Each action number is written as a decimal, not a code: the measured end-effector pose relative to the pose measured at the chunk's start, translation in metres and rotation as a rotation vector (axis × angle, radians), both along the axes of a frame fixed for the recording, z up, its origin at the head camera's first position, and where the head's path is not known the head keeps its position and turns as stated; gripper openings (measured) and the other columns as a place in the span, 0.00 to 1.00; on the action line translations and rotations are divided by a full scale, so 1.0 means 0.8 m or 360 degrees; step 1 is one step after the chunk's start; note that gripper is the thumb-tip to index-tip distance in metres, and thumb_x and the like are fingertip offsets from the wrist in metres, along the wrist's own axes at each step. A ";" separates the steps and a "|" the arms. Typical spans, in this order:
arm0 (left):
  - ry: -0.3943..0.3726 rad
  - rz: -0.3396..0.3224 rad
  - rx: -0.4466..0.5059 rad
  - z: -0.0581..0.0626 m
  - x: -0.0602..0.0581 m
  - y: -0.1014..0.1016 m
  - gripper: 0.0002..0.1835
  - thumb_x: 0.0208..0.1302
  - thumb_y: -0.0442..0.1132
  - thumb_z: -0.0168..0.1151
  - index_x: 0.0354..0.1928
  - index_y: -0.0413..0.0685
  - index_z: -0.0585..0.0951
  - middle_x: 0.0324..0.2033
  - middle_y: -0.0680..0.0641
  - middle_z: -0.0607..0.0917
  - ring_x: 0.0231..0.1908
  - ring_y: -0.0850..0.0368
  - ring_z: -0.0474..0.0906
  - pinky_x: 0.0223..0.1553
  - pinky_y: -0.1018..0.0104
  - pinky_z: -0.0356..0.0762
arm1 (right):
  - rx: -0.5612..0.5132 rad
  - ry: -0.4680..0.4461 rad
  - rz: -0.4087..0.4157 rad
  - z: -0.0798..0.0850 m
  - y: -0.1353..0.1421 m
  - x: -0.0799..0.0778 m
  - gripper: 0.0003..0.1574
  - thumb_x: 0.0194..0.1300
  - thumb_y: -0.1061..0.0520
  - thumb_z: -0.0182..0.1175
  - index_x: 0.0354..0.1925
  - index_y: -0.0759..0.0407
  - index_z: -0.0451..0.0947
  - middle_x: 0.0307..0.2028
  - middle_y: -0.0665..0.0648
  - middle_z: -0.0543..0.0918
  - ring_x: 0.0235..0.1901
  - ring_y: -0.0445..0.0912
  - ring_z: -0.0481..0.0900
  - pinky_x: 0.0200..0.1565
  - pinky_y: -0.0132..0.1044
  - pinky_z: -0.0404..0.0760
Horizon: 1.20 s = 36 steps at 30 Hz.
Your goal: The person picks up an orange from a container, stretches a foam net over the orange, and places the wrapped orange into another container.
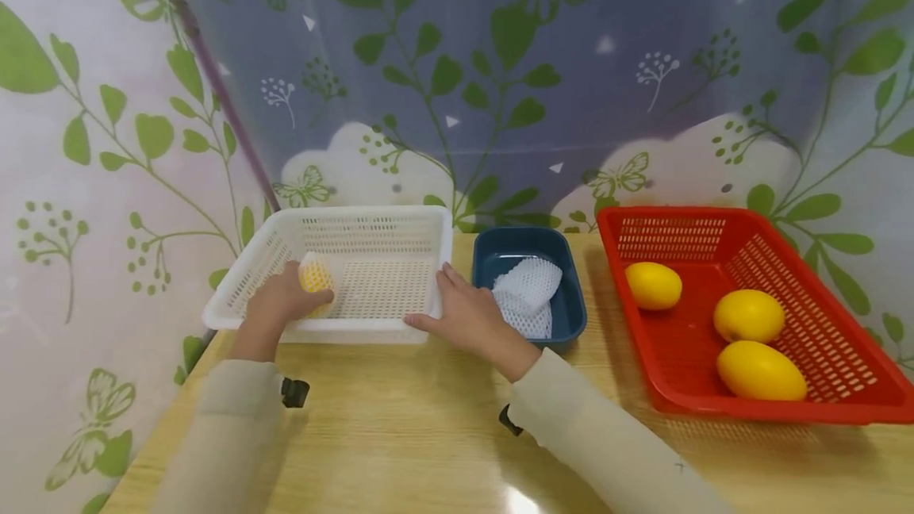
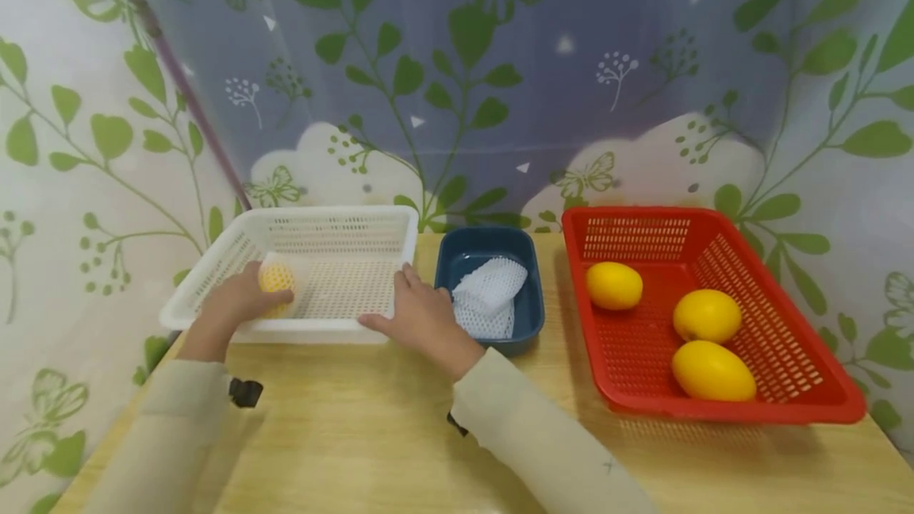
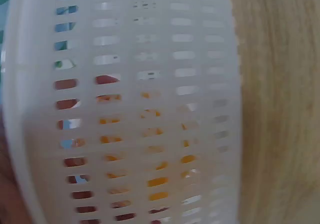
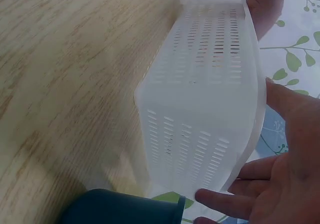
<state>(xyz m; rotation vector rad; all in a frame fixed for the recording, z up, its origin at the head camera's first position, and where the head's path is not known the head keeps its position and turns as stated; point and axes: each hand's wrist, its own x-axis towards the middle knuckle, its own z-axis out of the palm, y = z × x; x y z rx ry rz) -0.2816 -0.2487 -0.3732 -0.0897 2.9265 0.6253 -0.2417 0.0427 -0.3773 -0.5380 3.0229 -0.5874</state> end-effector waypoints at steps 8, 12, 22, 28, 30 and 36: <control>-0.0137 0.0037 -0.0181 -0.011 -0.005 0.004 0.55 0.60 0.62 0.57 0.72 0.28 0.46 0.59 0.21 0.68 0.55 0.26 0.69 0.49 0.34 0.70 | 0.0038 -0.0027 0.0006 0.000 0.002 0.003 0.61 0.61 0.23 0.52 0.74 0.62 0.52 0.74 0.60 0.52 0.62 0.58 0.70 0.50 0.49 0.78; -0.0124 0.0126 -0.0287 -0.013 -0.008 0.003 0.56 0.59 0.63 0.59 0.73 0.29 0.46 0.57 0.19 0.68 0.55 0.23 0.67 0.48 0.27 0.67 | 0.0046 -0.0019 0.0005 -0.002 0.002 0.003 0.61 0.61 0.23 0.51 0.74 0.62 0.52 0.74 0.60 0.52 0.62 0.58 0.71 0.48 0.49 0.78; -0.0156 0.0202 -0.0363 -0.017 -0.012 0.000 0.57 0.57 0.62 0.62 0.72 0.28 0.48 0.57 0.19 0.68 0.56 0.22 0.67 0.48 0.24 0.65 | 0.0048 -0.0019 0.0008 -0.003 0.002 0.002 0.61 0.62 0.23 0.50 0.75 0.61 0.50 0.75 0.60 0.52 0.62 0.58 0.71 0.47 0.50 0.79; -0.0159 0.0190 -0.0326 -0.016 -0.010 0.003 0.55 0.57 0.58 0.64 0.71 0.26 0.48 0.57 0.17 0.66 0.56 0.19 0.64 0.49 0.20 0.61 | 0.0037 -0.0007 0.0009 -0.003 0.003 0.004 0.60 0.62 0.23 0.50 0.75 0.61 0.51 0.75 0.60 0.52 0.62 0.58 0.71 0.48 0.50 0.79; -0.0155 0.0198 -0.0316 -0.016 -0.010 0.004 0.55 0.57 0.58 0.64 0.71 0.26 0.48 0.57 0.17 0.65 0.56 0.18 0.64 0.49 0.20 0.61 | 0.0036 0.0004 0.0015 -0.003 0.003 0.005 0.60 0.62 0.23 0.50 0.74 0.62 0.51 0.74 0.60 0.52 0.61 0.58 0.72 0.47 0.50 0.79; -0.0089 0.0239 -0.0236 -0.018 -0.011 0.004 0.50 0.60 0.54 0.61 0.70 0.27 0.48 0.58 0.15 0.60 0.58 0.14 0.57 0.51 0.20 0.59 | 0.0053 0.0042 0.0040 -0.005 0.003 0.006 0.60 0.63 0.23 0.48 0.74 0.64 0.51 0.74 0.61 0.53 0.62 0.57 0.71 0.46 0.49 0.80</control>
